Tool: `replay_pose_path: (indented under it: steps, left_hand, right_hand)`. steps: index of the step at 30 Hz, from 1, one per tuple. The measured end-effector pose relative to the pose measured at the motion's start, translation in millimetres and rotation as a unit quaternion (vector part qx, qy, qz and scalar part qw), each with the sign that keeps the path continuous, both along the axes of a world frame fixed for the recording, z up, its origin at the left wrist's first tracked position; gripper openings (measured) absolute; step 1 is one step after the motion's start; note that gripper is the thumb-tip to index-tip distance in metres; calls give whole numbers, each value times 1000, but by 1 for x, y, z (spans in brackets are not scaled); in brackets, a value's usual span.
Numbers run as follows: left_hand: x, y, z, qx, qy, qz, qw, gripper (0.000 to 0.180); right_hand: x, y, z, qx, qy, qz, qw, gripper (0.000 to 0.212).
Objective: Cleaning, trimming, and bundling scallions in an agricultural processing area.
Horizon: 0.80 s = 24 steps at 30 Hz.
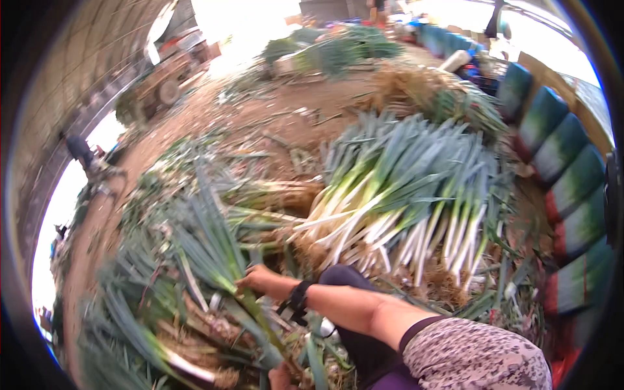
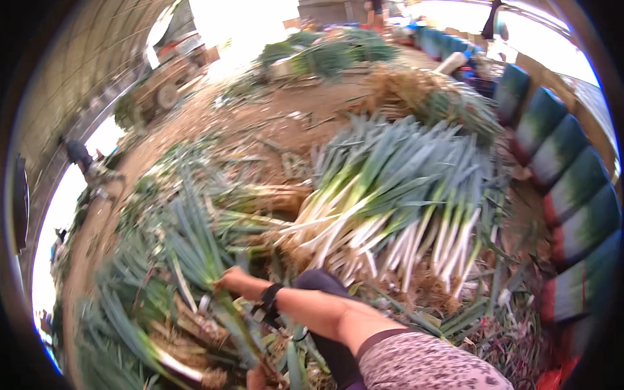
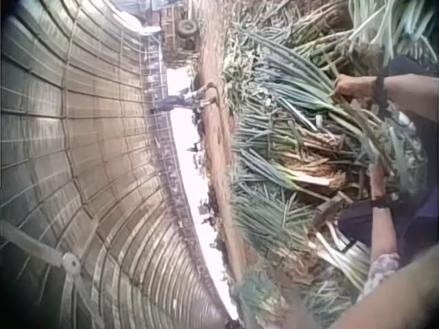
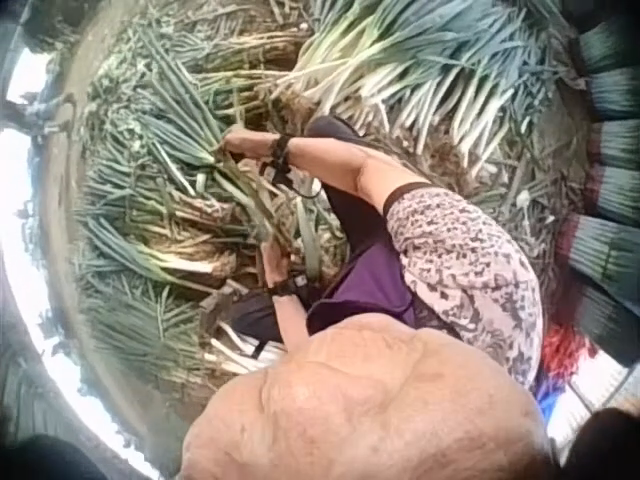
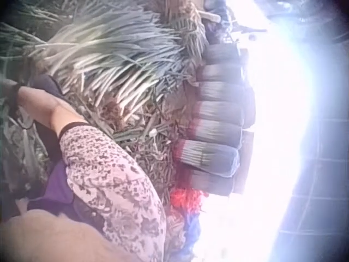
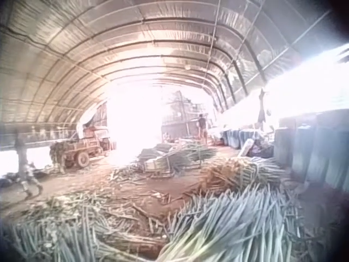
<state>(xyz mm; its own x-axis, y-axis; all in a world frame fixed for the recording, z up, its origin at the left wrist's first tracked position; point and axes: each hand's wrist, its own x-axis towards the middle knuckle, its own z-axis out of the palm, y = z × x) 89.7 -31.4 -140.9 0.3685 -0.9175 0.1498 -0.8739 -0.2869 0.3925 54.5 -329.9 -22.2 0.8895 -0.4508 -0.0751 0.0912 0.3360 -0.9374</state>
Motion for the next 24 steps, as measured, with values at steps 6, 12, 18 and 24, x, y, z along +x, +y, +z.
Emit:
replay_pose_path:
  steps: [6,12,18,24]
  left_hand:
    - [5,-41,93,-94,285,278,913,41]
    - [-10,-103,182,-279,642,79,710,32]
    - [-22,-109,164,-339,722,49,601,27]
    - [-22,-104,138,-307,728,139,597,28]
  right_hand:
    - [-33,19,85,-2,14,7,1000,12]
    - [-29,31,128,-164,-38,89,982,15]
    - [-37,23,125,-168,-10,135,977,18]
    - [-23,30,70,-97,8,119,988,15]
